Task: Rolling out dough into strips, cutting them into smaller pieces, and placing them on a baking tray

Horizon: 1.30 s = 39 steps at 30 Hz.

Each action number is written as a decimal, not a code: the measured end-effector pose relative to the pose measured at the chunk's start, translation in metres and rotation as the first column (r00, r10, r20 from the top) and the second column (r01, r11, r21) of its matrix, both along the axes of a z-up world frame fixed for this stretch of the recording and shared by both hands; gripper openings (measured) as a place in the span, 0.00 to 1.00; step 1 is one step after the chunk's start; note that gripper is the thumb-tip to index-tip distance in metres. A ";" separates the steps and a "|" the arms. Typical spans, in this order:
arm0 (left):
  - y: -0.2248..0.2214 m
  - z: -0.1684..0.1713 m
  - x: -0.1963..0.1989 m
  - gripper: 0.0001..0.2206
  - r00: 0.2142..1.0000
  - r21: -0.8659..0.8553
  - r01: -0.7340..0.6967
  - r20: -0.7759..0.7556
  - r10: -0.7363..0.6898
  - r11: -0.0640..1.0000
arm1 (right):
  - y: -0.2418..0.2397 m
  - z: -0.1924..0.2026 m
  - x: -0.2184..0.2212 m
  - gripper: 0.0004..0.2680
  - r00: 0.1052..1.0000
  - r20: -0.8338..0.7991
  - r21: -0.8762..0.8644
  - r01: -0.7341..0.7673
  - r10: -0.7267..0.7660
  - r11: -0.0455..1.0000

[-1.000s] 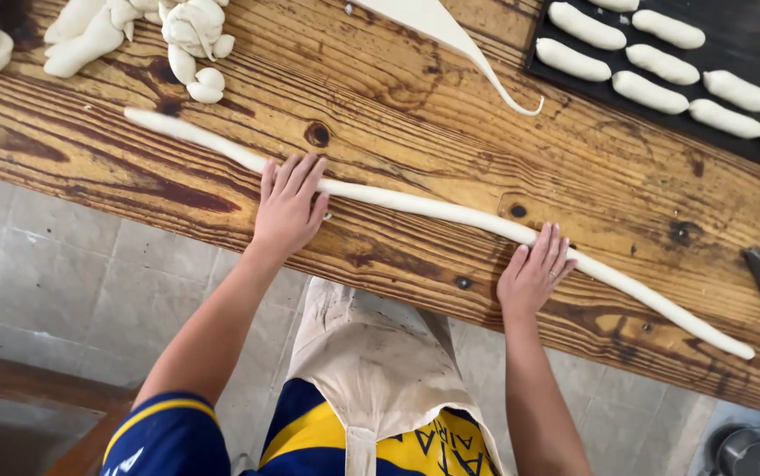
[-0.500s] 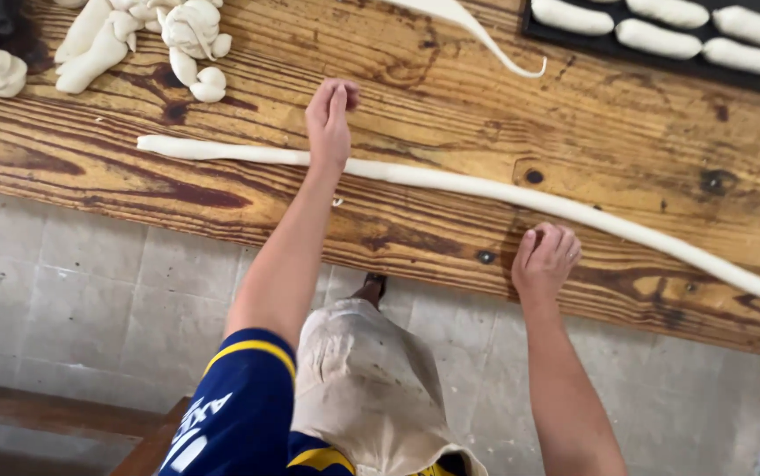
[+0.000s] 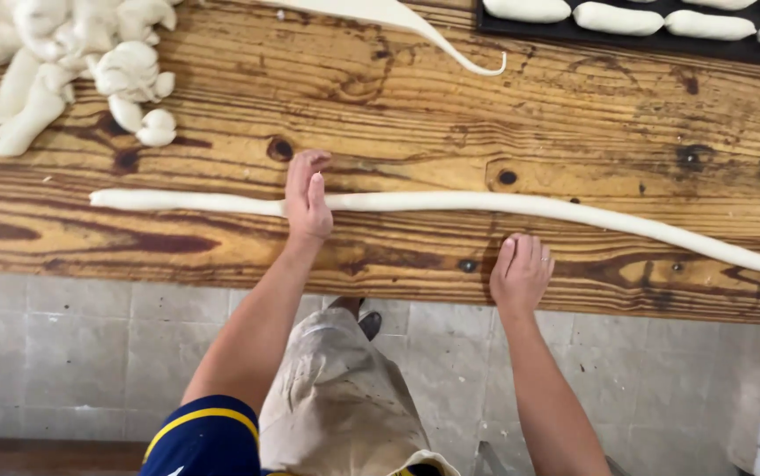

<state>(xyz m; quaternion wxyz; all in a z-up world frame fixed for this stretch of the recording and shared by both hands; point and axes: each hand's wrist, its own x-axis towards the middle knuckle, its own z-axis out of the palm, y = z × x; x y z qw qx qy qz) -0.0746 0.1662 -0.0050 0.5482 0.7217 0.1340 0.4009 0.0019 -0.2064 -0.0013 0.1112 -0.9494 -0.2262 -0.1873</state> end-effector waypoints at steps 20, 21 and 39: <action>0.014 0.019 0.052 0.25 0.992 0.025 0.056 -0.113 -0.053 0.998 | 0.065 0.037 0.014 0.14 0.977 -0.179 0.145 -0.093 0.118 0.985; 0.006 0.028 0.037 0.25 0.993 0.032 0.055 -0.110 -0.051 0.998 | 0.064 0.036 0.014 0.14 0.977 -0.174 0.151 -0.095 0.121 0.984; 0.035 0.000 0.113 0.26 0.996 0.130 -0.004 0.086 -0.007 0.992 | 0.058 0.032 0.020 0.17 0.962 -0.254 0.118 -0.067 0.096 0.991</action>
